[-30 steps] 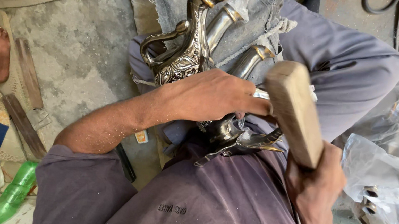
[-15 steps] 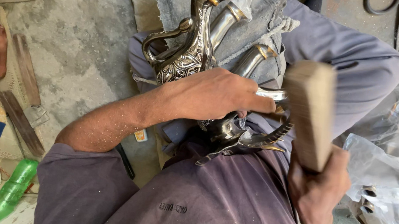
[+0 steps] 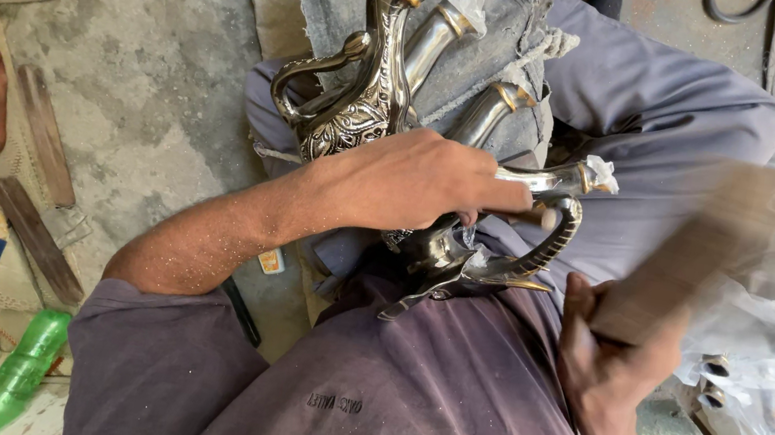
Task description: The person holds a silver elephant-shaped metal sculpture on their lap and uses a chisel and wooden mallet to chip away at the surface. They repeatedly strike the chisel against the sculpture's legs and body while adjusting its position.
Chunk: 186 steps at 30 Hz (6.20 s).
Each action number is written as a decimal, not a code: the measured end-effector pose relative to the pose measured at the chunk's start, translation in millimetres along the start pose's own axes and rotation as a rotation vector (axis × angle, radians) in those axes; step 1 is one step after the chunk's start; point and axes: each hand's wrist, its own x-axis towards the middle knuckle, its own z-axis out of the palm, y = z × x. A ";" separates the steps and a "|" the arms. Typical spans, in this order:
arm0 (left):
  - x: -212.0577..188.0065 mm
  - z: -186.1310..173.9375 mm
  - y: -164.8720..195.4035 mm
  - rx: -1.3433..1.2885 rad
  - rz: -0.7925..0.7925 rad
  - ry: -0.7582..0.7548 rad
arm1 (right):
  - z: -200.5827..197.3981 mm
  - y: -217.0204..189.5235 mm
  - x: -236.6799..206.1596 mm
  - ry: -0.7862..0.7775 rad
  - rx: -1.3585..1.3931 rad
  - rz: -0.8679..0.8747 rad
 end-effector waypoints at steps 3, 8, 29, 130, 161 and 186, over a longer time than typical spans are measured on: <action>-1.4 2.2 -3.4 -0.022 0.026 0.049 | -4.5 -1.0 5.1 0.016 0.653 0.641; -5.4 10.7 -6.8 0.108 0.005 0.014 | 1.4 -9.7 7.8 -0.050 0.275 -0.022; -17.6 4.5 0.6 -0.114 0.000 0.151 | -25.8 -35.2 31.4 -0.137 -0.037 -0.030; 101.3 16.1 -1.5 -0.195 -0.105 0.269 | -64.1 22.0 125.8 -0.029 -0.469 0.091; 104.2 18.1 -11.9 -0.324 -0.261 0.191 | -83.1 32.0 130.3 0.005 -0.216 0.176; 111.5 25.7 6.8 -0.063 0.030 0.181 | -63.7 65.2 96.4 0.099 0.129 0.451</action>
